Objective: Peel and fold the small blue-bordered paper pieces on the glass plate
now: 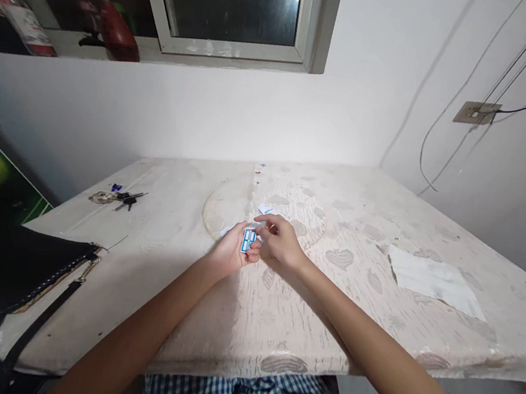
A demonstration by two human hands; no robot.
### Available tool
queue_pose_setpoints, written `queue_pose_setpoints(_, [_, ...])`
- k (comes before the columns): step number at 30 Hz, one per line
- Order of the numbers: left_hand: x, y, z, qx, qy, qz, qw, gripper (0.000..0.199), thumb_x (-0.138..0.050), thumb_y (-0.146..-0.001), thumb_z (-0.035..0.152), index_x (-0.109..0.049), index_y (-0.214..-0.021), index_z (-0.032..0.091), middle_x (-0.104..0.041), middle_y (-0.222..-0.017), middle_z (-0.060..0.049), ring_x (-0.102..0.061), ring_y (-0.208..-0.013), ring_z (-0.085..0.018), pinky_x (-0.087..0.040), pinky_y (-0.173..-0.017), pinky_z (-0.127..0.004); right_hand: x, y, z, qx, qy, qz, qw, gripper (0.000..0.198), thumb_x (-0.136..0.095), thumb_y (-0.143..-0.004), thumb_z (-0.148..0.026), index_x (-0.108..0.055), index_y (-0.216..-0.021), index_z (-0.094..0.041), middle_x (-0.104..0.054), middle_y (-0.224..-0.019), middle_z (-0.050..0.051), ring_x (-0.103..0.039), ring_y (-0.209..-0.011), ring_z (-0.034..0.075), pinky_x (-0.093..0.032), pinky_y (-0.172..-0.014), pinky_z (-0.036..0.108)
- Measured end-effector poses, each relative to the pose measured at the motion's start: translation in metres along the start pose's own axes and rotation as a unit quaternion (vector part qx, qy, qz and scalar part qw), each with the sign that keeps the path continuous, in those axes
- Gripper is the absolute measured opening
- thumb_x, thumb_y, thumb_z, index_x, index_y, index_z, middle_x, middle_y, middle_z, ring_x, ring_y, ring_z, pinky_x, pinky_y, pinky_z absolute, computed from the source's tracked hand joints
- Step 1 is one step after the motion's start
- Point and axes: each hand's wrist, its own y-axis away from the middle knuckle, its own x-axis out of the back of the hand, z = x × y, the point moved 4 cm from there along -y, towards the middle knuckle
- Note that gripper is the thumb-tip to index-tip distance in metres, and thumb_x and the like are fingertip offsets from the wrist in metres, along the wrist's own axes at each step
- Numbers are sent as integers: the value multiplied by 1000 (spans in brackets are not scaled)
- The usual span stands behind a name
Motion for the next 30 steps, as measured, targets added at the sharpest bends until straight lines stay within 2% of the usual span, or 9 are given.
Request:
queue_pose_setpoints(3, [6, 3, 14, -38, 67, 22, 997, 32, -27, -89, 32, -47, -73, 13, -32, -47, 3, -28, -36, -6, -21, -33, -14, 11, -4, 1, 27, 94, 54, 994, 26, -43, -82, -17, -61, -100, -15, -54, -88, 6, -52, -75, 14, -43, -73, 29])
queue_pose_setpoints(5, [12, 5, 24, -62, 110, 42, 991, 30, -27, -89, 29, -47, -74, 13, -32, -48, 3, -27, -36, -6, -20, -32, -13, 9, -5, 2, 57, 156, 15, 986, 24, -44, -82, -16, -62, -98, -14, -55, -90, 8, -52, -84, 16, -41, -78, 29])
queue_pose_setpoints(7, [18, 6, 31, -85, 141, 54, 985, 29, -26, -89, 28, -46, -73, 13, -32, -49, 3, -26, -36, -5, -21, -31, -14, 1, -4, 2, 95, 205, -51, 973, 20, -48, -82, -18, -64, -93, -13, -56, -92, 9, -51, -92, 18, -39, -81, 30])
queue_pose_setpoints(9, [22, 6, 36, -104, 157, 56, 980, 29, -25, -89, 27, -45, -73, 13, -32, -50, 2, -25, -36, -6, -23, -31, -14, -8, -2, 3, 128, 242, -104, 956, 18, -52, -82, -22, -65, -90, -13, -57, -90, 9, -51, -92, 19, -38, -80, 29])
queue_pose_setpoints(11, [23, 5, 37, -112, 162, 57, 979, 28, -25, -89, 26, -45, -73, 13, -33, -50, 2, -25, -36, -6, -24, -31, -15, -13, -1, 2, 142, 271, -126, 944, 18, -52, -82, -24, -65, -88, -12, -58, -87, 9, -52, -88, 18, -38, -77, 28])
queue_pose_setpoints(15, [21, 6, 33, -104, 160, 65, 979, 27, -26, -89, 26, -44, -75, 13, -33, -50, 2, -25, -36, -6, -24, -31, -16, -15, 0, 1, 145, 287, -127, 938, 18, -55, -81, -27, -64, -84, -12, -57, -85, 8, -52, -85, 18, -38, -74, 28])
queue_pose_setpoints(22, [21, 5, 34, -109, 162, 58, 979, 26, -26, -89, 25, -44, -74, 14, -34, -50, 2, -26, -37, -7, -25, -32, -16, -17, 2, 2, 112, 252, -90, 957, 12, -55, -79, -20, -64, -85, -13, -56, -83, 7, -50, -80, 16, -38, -72, 26])
queue_pose_setpoints(26, [24, 3, 34, -111, 159, 56, 979, 26, -26, -89, 25, -44, -74, 14, -35, -50, 1, -27, -37, -7, -26, -32, -16, -20, 3, 0, 117, 281, -93, 948, 20, -57, -79, -27, -62, -90, -12, -58, -83, 8, -50, -81, 17, -37, -72, 27])
queue_pose_setpoints(30, [26, 1, 34, -113, 153, 58, 980, 26, -26, -89, 25, -44, -75, 13, -35, -50, 1, -27, -37, -7, -26, -33, -16, -22, 3, -3, 126, 331, -99, 930, 18, -51, -83, -26, -61, -90, -12, -59, -84, 9, -52, -83, 18, -35, -72, 27])
